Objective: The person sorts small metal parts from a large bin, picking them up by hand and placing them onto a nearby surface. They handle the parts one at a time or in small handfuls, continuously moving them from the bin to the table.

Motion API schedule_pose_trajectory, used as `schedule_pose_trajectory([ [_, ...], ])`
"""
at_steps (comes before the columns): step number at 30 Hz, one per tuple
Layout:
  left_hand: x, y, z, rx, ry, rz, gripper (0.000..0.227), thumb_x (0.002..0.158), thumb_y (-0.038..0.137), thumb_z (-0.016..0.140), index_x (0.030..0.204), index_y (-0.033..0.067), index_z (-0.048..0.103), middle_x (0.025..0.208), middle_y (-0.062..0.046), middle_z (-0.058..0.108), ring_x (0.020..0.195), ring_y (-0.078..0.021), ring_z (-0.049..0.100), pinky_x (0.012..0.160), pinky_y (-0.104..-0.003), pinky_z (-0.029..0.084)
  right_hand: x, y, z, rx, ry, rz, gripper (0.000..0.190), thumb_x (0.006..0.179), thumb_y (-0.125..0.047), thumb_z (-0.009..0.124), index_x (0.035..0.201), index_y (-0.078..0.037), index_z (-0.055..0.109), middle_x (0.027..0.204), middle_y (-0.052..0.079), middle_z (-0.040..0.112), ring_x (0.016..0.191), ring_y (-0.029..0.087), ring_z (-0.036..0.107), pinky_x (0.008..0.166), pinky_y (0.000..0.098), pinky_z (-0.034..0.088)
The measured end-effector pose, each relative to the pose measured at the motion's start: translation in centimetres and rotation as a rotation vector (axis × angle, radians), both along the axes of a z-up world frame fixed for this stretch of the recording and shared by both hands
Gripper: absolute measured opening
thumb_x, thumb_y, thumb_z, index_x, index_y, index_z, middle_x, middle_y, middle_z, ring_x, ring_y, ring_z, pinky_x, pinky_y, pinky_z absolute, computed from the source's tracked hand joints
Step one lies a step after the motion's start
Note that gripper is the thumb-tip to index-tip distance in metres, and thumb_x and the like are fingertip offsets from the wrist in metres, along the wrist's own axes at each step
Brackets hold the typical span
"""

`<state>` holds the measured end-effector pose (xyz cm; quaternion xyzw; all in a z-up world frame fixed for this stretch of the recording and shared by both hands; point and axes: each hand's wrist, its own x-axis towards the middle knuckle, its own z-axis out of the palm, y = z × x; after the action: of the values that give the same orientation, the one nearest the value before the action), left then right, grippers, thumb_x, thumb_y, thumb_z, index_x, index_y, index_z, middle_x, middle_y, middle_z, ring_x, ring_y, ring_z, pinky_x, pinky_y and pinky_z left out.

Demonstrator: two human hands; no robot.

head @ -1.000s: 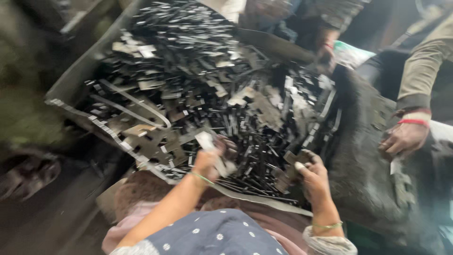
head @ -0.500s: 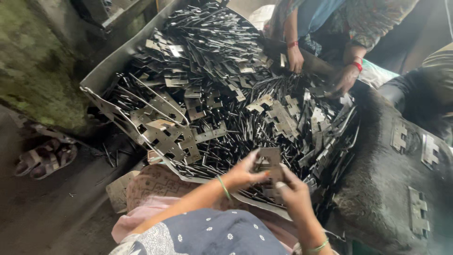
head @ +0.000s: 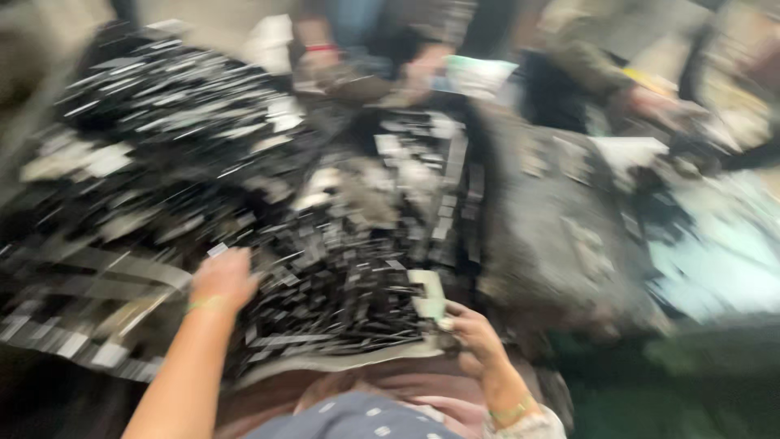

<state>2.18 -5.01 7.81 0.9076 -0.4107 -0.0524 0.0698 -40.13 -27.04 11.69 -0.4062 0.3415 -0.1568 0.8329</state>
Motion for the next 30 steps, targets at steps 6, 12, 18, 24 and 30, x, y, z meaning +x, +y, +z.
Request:
schedule_pose_trajectory([
  [6, 1.8, 0.2, -4.4, 0.180, 0.012, -0.017, 0.086, 0.067, 0.034, 0.091, 0.142, 0.0234, 0.050, 0.141, -0.005, 0.057, 0.132, -0.0340, 0.054, 0.103, -0.045, 0.055, -1.6, -4.5, 2.5, -0.397, 0.212, -0.446, 0.057, 0.088, 0.001, 0.069, 0.144, -0.001, 0.064, 0.093, 0.016, 0.069, 0.076, 0.023, 0.062, 0.062, 0.0389, 0.051],
  [12, 3.3, 0.6, -7.5, 0.065, -0.085, -0.188, 0.086, 0.065, 0.021, 0.084, 0.143, 0.0192, 0.047, 0.143, -0.007, 0.052, 0.129, -0.0377, 0.053, 0.107, -0.044, 0.052, -6.1, -14.6, 3.1, -1.940, 1.072, -0.473, 0.065, 0.086, 0.004, 0.060, 0.150, 0.003, 0.049, 0.123, 0.026, 0.069, 0.101, 0.038, 0.071, 0.086, 0.0427, 0.058],
  [18, 2.5, 2.3, -8.1, 0.011, -0.400, -0.373, 0.067, 0.078, 0.015, 0.067, 0.142, 0.0039, 0.050, 0.133, -0.009, 0.060, 0.120, -0.0316, 0.061, 0.096, -0.037, 0.056, -5.7, -17.8, 3.4, -1.657, 1.405, -0.123, 0.050, 0.097, -0.007, 0.054, 0.147, -0.003, 0.051, 0.126, 0.023, 0.065, 0.110, 0.040, 0.066, 0.093, 0.0457, 0.054],
  [24, 2.0, 2.4, -6.4, -0.041, -0.599, -0.482, 0.057, 0.079, 0.015, 0.059, 0.136, 0.0093, 0.061, 0.115, -0.003, 0.067, 0.104, -0.0249, 0.067, 0.089, -0.033, 0.060, -3.9, -10.9, 5.9, -1.691, 0.731, -0.077, 0.042, 0.090, -0.016, 0.067, 0.131, -0.004, 0.063, 0.126, 0.022, 0.066, 0.113, 0.041, 0.064, 0.095, 0.0449, 0.052],
  [30, 1.0, 0.0, -1.0, -0.098, -0.257, -0.176, 0.044, 0.094, 0.012, 0.054, 0.138, 0.0148, 0.054, 0.116, -0.008, 0.070, 0.099, -0.0298, 0.072, 0.079, -0.043, 0.060, -3.2, -5.1, 8.4, -1.540, 0.575, 0.077, 0.047, 0.085, -0.008, 0.069, 0.132, -0.009, 0.066, 0.115, 0.018, 0.072, 0.103, 0.037, 0.070, 0.088, 0.0407, 0.056],
])
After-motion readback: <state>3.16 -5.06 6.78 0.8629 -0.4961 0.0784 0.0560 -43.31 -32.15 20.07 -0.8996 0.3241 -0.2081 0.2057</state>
